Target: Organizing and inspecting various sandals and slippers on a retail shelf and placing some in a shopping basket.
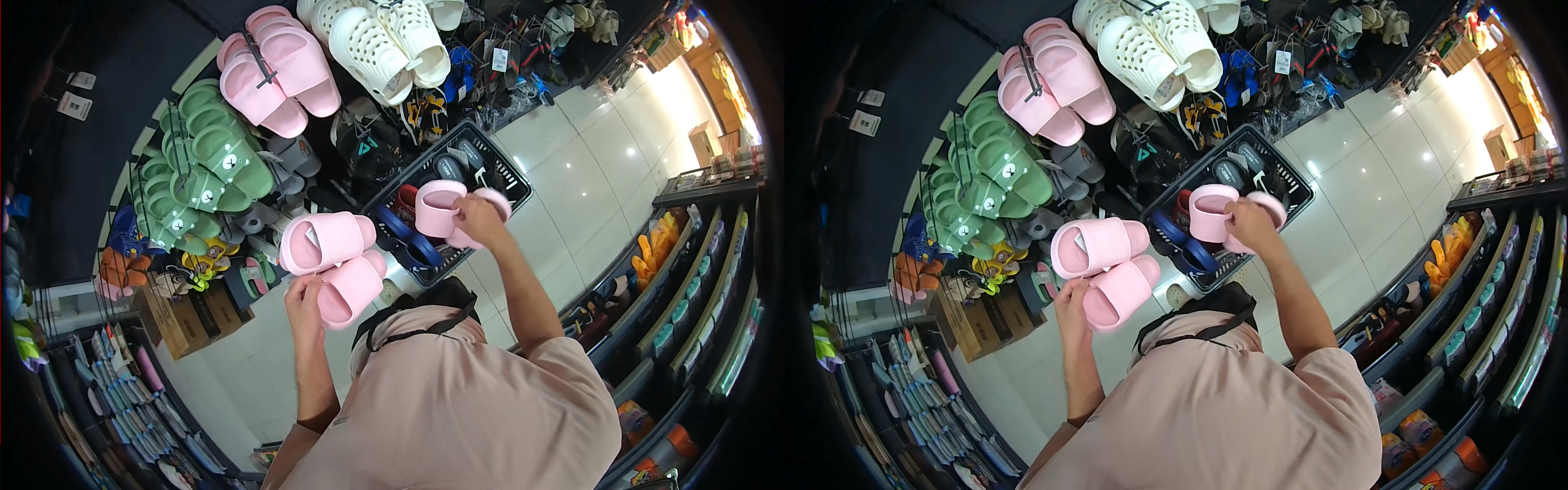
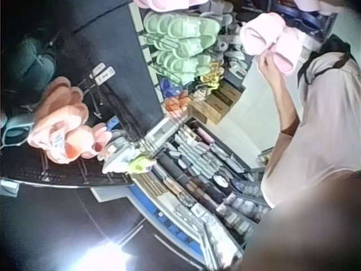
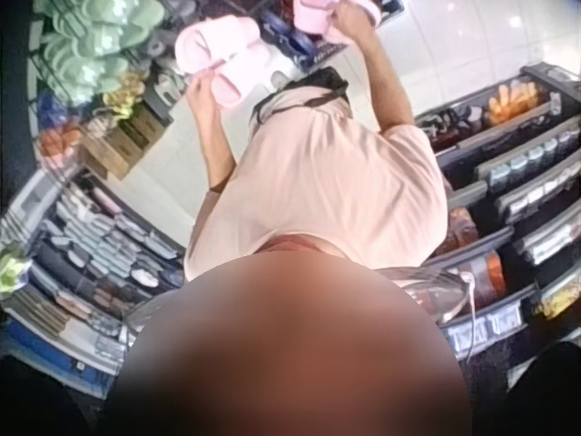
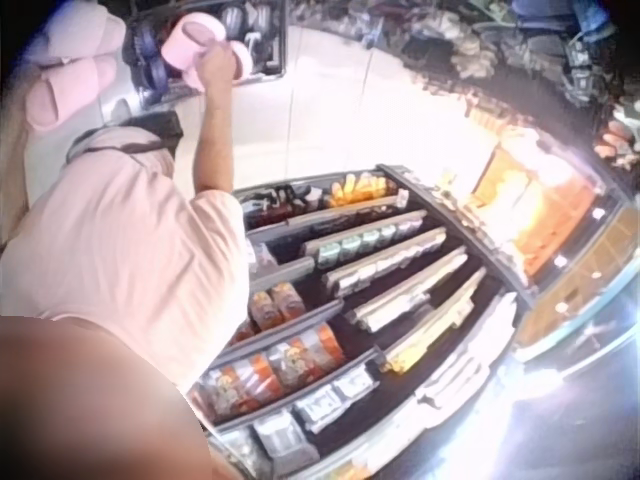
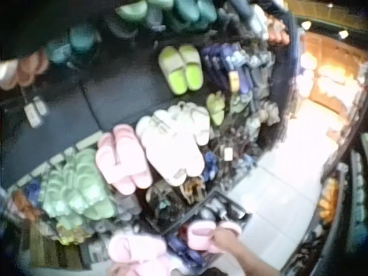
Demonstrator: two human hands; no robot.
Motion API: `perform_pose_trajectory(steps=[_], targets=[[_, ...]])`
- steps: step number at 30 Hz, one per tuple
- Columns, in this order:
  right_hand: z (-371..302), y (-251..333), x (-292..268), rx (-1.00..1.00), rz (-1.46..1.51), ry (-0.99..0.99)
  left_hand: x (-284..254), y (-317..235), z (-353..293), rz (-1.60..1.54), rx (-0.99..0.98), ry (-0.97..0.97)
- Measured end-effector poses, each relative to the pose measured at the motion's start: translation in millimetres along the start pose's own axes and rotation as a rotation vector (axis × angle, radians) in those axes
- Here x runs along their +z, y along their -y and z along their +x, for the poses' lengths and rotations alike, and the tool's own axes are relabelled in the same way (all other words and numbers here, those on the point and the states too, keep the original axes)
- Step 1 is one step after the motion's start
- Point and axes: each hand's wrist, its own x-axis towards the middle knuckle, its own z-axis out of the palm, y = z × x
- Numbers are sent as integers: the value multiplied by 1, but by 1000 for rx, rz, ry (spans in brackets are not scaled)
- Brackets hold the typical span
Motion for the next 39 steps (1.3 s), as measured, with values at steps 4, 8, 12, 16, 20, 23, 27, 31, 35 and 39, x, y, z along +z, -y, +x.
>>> perform_pose_trajectory(steps=[4,8,12,16,20,23,27,31,35,39], targets=[[5,10,-54,-124,-38,36,-7,8,1,69,53,15],[-1,-3,-67,-239,-148,98,-4,6,0,81,48,11],[-23,-19,-45,-321,-172,252,-2,5,-2,16,-11,-26],[-46,-26,-27,-341,-298,306,-1,9,-3,18,-5,-41],[-54,-38,-23,-404,-241,277,-2,12,-3,73,24,11],[-53,-44,-12,-381,-253,275,7,8,-2,21,-7,-24],[-58,-39,3,-360,-264,286,7,10,-1,8,-12,-24],[-75,-44,24,-405,-265,132,12,1,-3,-32,-11,-35],[-87,-43,33,-340,-348,52,15,-10,0,-6,38,1],[-92,-21,19,-328,-451,-80,22,-37,2,63,125,78]])
